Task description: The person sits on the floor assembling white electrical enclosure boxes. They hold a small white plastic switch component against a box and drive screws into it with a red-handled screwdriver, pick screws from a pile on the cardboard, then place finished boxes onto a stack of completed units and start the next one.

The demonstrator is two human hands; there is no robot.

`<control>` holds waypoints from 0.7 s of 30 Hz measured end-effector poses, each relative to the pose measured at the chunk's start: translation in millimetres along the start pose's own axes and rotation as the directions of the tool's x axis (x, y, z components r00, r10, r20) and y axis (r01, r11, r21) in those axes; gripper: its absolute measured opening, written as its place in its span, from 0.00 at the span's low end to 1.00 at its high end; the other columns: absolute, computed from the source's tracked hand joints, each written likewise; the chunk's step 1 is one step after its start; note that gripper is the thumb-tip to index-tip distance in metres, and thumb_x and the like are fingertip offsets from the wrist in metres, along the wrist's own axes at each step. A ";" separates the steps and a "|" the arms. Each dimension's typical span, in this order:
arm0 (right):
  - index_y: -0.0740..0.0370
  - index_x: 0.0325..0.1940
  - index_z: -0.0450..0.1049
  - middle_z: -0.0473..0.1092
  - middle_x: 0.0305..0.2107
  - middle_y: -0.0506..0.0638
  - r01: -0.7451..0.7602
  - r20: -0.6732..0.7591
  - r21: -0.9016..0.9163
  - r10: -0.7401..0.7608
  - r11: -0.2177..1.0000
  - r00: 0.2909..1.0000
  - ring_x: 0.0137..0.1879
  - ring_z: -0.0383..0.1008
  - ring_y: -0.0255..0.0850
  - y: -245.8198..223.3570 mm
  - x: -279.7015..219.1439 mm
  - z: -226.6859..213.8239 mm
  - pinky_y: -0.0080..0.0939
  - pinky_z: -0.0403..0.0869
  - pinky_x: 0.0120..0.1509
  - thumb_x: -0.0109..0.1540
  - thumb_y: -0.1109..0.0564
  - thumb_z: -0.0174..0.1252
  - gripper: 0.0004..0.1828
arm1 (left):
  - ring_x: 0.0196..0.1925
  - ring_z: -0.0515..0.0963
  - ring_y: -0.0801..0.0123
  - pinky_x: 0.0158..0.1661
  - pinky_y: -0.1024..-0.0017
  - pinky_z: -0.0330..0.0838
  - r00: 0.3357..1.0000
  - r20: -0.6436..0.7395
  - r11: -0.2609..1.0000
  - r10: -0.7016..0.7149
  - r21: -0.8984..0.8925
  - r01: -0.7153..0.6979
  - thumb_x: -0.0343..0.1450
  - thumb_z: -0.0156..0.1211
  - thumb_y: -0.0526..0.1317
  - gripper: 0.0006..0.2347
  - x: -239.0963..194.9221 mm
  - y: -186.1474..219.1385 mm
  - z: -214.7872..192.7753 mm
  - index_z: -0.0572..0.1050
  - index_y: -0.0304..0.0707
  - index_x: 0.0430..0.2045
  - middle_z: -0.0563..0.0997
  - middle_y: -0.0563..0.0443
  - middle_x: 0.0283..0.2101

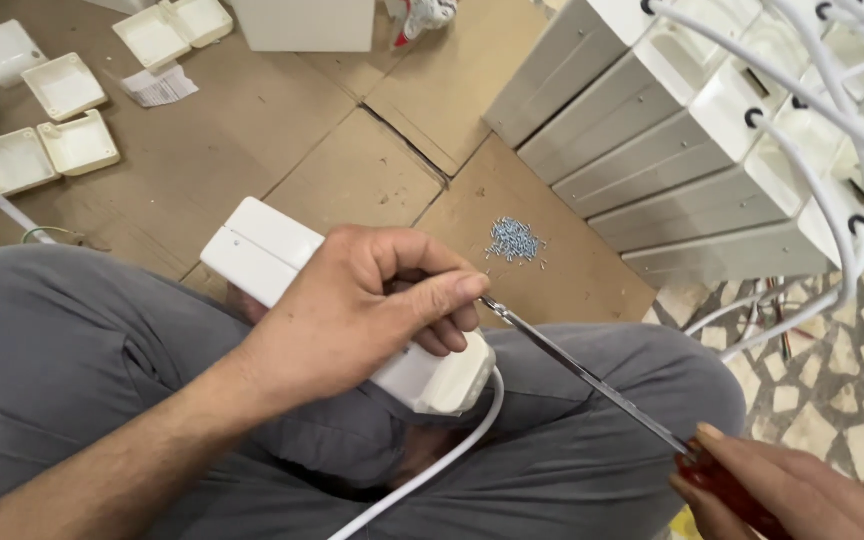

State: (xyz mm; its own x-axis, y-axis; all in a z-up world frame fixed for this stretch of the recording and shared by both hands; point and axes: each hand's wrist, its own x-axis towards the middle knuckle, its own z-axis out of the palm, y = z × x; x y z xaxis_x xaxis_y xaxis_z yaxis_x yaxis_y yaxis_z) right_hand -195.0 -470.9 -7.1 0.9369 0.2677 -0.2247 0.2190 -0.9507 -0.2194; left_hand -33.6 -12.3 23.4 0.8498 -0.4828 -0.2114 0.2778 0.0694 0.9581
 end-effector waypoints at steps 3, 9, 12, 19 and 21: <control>0.50 0.63 0.77 0.79 0.28 0.40 -0.166 0.078 0.167 0.155 0.972 0.985 0.35 0.81 0.31 -47.9 -2.3 -27.1 0.31 0.80 0.44 0.54 0.46 0.73 0.32 | 0.30 0.86 0.76 0.33 0.76 0.85 0.998 0.044 0.999 -0.032 -0.029 0.034 0.73 0.61 0.40 0.10 0.9 -0.2 -0.1 0.82 0.29 0.34 0.86 0.50 0.29; 0.60 0.60 0.81 0.80 0.34 0.50 -0.172 0.077 0.588 0.157 0.790 0.985 0.36 0.82 0.37 -51.8 -8.7 -26.8 0.36 0.84 0.37 0.60 0.58 0.69 0.23 | 0.32 0.86 0.76 0.35 0.76 0.85 0.992 0.121 0.996 0.036 0.078 -0.046 0.74 0.62 0.40 0.10 -3.4 -0.7 4.1 0.83 0.31 0.37 0.87 0.51 0.30; 0.62 0.63 0.78 0.78 0.35 0.54 -0.309 0.099 0.639 0.323 0.704 0.941 0.29 0.76 0.39 -31.1 -25.4 -16.9 0.37 0.80 0.28 0.62 0.61 0.65 0.24 | 0.44 0.87 0.73 0.42 0.71 0.84 0.933 0.117 0.820 0.340 0.450 -0.355 0.69 0.68 0.45 0.18 -5.9 13.7 10.8 0.77 0.35 0.49 0.86 0.52 0.42; 0.67 0.67 0.77 0.78 0.35 0.58 -0.314 -0.015 0.731 0.474 0.606 0.880 0.27 0.71 0.38 -68.2 6.6 -21.1 0.37 0.74 0.23 0.66 0.66 0.59 0.24 | 0.59 0.73 0.47 0.59 0.46 0.65 0.787 0.467 0.199 0.403 0.795 -0.573 0.57 0.75 0.50 0.32 -8.3 -6.1 35.1 0.71 0.31 0.51 0.73 0.42 0.51; 0.65 0.65 0.78 0.79 0.36 0.59 -0.362 0.027 0.730 0.505 0.580 0.863 0.28 0.73 0.38 -82.0 18.7 -25.8 0.38 0.74 0.25 0.64 0.67 0.61 0.23 | 0.52 0.74 0.46 0.57 0.47 0.68 0.853 0.467 0.178 0.233 0.842 -0.510 0.57 0.76 0.50 0.29 -1.0 -8.8 37.7 0.72 0.32 0.46 0.74 0.43 0.48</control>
State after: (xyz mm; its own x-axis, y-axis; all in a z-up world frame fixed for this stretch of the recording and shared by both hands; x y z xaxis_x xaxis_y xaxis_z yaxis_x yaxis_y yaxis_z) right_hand -188.4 -391.9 31.1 0.9117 -0.2447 -0.3299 -0.4107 -0.5340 -0.7390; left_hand -53.8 -45.3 22.4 0.5801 -0.8037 0.1327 -0.7607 -0.4762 0.4412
